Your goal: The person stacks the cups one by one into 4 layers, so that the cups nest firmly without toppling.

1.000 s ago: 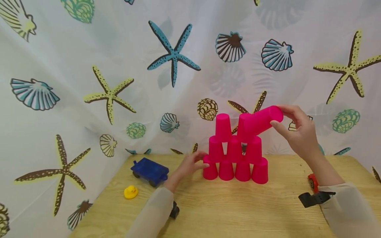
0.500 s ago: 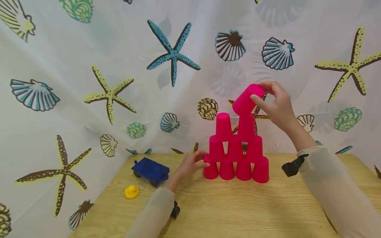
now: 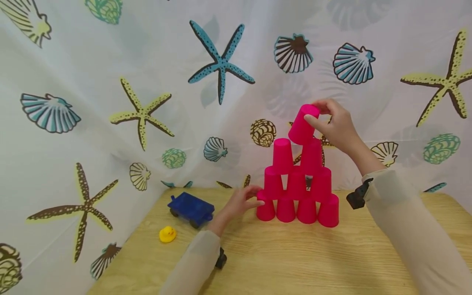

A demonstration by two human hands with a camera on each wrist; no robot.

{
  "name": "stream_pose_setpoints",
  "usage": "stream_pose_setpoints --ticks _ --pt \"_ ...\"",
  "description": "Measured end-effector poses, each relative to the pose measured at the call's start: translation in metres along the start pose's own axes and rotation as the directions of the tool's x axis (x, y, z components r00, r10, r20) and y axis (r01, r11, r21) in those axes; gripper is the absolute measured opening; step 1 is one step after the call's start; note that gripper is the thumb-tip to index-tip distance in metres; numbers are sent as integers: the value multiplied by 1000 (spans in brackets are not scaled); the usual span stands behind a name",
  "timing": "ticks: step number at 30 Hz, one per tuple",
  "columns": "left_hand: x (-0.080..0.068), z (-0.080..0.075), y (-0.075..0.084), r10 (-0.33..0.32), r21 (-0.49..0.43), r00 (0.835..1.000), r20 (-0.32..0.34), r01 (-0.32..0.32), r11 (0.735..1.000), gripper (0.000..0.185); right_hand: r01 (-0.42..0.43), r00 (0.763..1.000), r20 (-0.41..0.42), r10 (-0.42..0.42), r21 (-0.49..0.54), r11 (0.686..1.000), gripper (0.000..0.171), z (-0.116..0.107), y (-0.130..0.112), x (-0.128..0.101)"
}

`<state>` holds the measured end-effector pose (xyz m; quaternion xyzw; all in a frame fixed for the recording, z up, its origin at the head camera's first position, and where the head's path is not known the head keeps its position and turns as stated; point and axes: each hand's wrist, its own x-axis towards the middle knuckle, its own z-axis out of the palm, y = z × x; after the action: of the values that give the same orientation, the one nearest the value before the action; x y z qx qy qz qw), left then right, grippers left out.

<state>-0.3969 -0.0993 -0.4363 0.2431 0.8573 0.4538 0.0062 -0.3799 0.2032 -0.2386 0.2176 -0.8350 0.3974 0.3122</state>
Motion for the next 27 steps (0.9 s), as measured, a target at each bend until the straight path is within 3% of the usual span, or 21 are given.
stream_pose_setpoints --ticks 14,27 --pt "1 0 -2 4 1 1000 -1 -4 1000 44 -70 984 162 68 6 998 53 5 -6 14" --pt "0 0 -3 -1 8 1000 3 1 1000 47 -111 973 203 107 4 994 54 9 -5 15"
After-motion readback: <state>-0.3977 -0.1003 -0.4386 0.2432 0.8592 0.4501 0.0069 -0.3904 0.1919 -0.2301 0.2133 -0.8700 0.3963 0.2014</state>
